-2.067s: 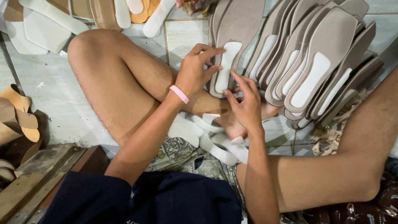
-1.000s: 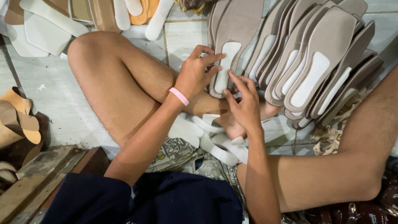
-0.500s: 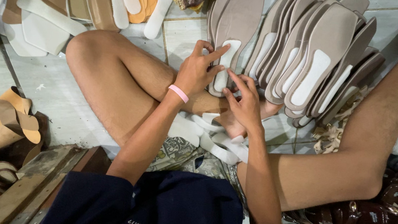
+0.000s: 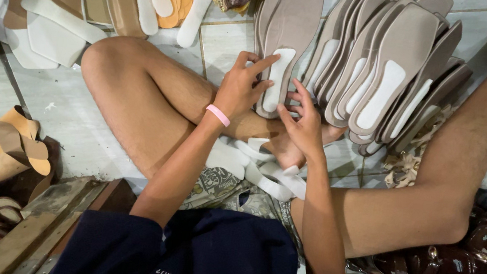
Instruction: The person sits on the floor and assembles shoe soles by applying glue with a brush and attaching white insoles. They repeatedly dip the brush into a glue container, spread adhesive on the sole, and press an insole into place.
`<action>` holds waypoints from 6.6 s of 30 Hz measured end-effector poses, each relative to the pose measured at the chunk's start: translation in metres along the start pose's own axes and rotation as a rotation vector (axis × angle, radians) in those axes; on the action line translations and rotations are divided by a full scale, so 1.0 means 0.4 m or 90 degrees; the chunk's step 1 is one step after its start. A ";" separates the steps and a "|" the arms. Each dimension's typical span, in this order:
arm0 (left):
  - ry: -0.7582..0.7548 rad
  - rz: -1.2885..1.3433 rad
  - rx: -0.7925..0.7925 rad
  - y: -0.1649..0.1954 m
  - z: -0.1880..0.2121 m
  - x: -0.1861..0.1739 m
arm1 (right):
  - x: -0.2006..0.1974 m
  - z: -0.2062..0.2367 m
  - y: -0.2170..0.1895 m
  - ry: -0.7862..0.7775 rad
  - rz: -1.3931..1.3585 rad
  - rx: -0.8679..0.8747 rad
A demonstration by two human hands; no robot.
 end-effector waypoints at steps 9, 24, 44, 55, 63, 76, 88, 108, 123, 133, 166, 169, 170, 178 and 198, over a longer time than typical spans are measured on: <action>0.006 0.079 -0.052 -0.014 0.006 0.004 | 0.014 -0.004 0.042 0.004 -0.074 0.004; 0.036 0.178 -0.249 -0.115 0.022 0.078 | 0.020 0.035 0.080 -0.023 -0.245 0.106; -0.002 0.480 -0.323 -0.116 -0.017 0.137 | 0.048 0.058 0.096 -0.034 -0.256 0.106; 0.003 0.511 -0.332 -0.120 -0.015 0.148 | 0.052 0.054 0.110 -0.039 -0.258 0.094; -0.030 0.433 -0.333 -0.091 -0.015 0.129 | 0.050 0.055 0.105 -0.036 -0.262 0.093; -0.008 0.505 -0.331 -0.107 -0.017 0.139 | 0.054 0.055 0.111 -0.047 -0.264 0.098; -0.047 0.478 -0.341 -0.081 -0.025 0.126 | 0.054 0.060 0.086 -0.064 -0.302 0.121; -0.047 0.489 -0.296 -0.088 -0.031 0.134 | 0.042 0.061 0.105 -0.074 -0.326 0.143; -0.042 0.451 -0.333 -0.091 -0.037 0.138 | 0.045 0.058 0.106 -0.069 -0.328 0.130; -0.055 0.453 -0.312 -0.087 -0.033 0.136 | 0.044 0.062 0.108 -0.078 -0.310 0.119; -0.095 0.486 -0.370 -0.113 -0.029 0.154 | 0.045 0.069 0.094 -0.077 -0.300 0.111; -0.099 0.448 -0.359 -0.113 -0.029 0.155 | 0.044 0.067 0.092 -0.070 -0.300 0.114; -0.099 0.432 -0.351 -0.111 -0.030 0.154 | 0.044 0.067 0.092 -0.068 -0.296 0.113; -0.098 0.435 -0.297 -0.090 -0.026 0.139 | 0.044 0.066 0.099 -0.066 -0.280 0.094; -0.097 0.466 -0.338 -0.097 -0.018 0.149 | 0.043 0.074 0.100 -0.062 -0.289 0.108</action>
Point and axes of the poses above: each hand's wrist, its own z-axis away from the middle knuckle, its own x-axis out of the palm, y = z × x, the point moved 3 cm from there along -z, towards the middle knuckle, and after that the axes turned 11 degrees about y, right-handed, at the moved point
